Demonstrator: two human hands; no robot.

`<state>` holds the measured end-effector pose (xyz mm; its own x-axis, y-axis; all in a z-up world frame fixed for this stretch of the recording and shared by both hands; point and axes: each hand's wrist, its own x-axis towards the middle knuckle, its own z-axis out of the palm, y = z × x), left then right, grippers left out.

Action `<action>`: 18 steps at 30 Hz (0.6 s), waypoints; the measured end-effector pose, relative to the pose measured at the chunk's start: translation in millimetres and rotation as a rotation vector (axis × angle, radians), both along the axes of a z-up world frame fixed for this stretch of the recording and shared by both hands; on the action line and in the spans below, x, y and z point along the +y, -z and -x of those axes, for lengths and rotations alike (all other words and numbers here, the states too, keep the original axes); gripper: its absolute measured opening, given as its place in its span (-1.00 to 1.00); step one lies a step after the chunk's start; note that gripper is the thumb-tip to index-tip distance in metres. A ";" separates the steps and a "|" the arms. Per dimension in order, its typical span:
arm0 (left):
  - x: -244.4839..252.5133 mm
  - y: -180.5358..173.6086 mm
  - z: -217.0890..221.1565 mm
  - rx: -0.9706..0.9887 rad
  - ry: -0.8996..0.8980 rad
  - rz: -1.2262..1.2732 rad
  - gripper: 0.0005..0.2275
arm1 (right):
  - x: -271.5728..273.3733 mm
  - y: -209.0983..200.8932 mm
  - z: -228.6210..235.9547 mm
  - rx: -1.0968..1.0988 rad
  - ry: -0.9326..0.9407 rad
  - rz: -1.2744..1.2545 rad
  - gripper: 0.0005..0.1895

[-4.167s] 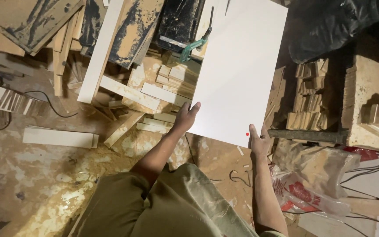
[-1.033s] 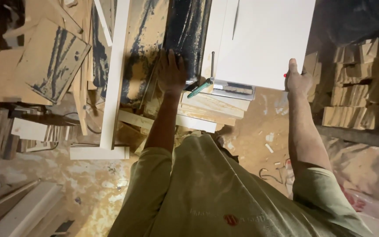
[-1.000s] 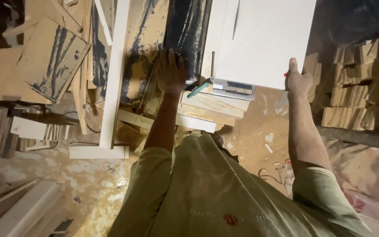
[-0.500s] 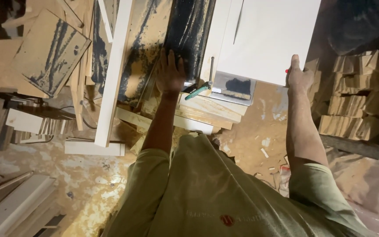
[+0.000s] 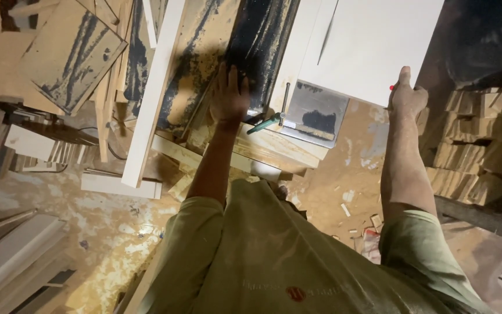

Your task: The person uses a table saw to cut a white rectangular board into smaller pieces. They guide the board through the saw blade with both hands, making several cuts to produce narrow strips and smaller sections.

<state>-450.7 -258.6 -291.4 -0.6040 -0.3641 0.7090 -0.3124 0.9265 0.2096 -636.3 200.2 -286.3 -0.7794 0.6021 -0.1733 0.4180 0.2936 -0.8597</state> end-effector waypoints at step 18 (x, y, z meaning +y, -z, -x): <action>-4.0 -14.8 -8.9 -0.008 0.082 -0.061 -0.65 | -15.7 -16.8 44.0 0.037 -0.136 -0.189 -0.02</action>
